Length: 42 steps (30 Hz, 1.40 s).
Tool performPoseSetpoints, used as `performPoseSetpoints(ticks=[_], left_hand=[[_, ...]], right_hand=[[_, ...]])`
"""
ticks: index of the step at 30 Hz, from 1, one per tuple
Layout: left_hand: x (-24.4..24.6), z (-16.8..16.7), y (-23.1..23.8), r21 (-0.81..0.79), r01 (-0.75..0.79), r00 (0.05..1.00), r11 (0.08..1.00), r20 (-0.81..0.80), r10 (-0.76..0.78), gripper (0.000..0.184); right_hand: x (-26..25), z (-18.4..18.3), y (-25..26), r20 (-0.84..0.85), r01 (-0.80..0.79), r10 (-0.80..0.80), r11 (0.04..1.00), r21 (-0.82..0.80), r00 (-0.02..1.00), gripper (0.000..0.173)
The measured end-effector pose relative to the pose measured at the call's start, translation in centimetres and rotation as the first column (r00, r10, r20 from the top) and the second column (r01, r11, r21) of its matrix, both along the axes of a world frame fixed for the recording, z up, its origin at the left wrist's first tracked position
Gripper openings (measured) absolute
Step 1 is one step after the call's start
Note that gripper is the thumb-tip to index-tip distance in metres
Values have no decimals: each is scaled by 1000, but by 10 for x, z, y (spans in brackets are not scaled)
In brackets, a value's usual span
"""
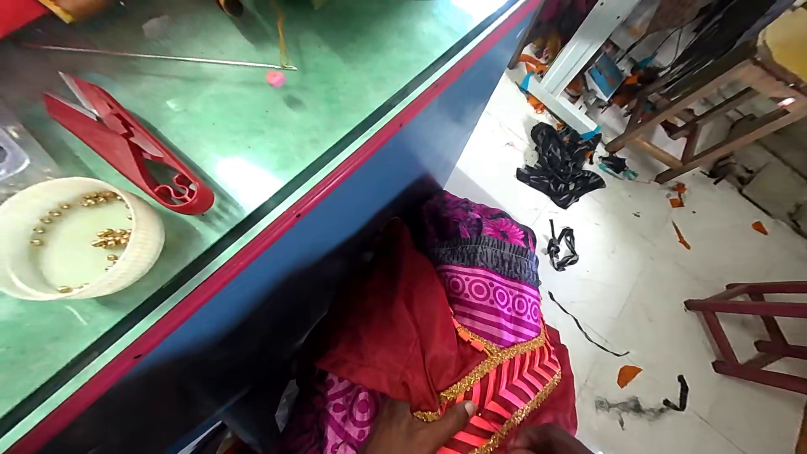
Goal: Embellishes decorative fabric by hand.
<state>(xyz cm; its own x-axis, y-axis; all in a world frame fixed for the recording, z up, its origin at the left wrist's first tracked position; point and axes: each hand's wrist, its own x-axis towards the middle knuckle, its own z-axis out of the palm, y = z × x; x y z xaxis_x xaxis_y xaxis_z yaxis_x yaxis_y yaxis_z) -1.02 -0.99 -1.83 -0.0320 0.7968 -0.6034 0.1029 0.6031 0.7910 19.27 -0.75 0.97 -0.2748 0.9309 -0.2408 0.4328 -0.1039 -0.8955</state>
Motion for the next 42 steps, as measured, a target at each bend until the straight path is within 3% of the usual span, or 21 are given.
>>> performPoseSetpoints(ticks=[12,20,24,29,35,42], left_hand=[[1,0,-2,36,-7,1000,999,16,6,45],[3,-2,-4,64,-58,998,996,16,57,50],[2,2,-3,-5,-54,998,999,38,54,46],[2,-3,-5,88,-50,999,995,8,49,45],[2,-3,-6,39,-45,999,998,-10,46,58],[3,-3,-6,96,-65,998,993,-19,67,57]], right_hand=[[-21,2,1,297,-5,-50,983,182,954,13],[-23,0,-1,285,59,-112,980,190,952,14],[-24,2,-1,287,69,-115,984,166,951,14],[-26,2,0,291,69,-116,984,167,950,14],[-27,0,0,277,81,-126,982,168,952,14],[-29,1,1,318,68,-123,982,178,940,14]])
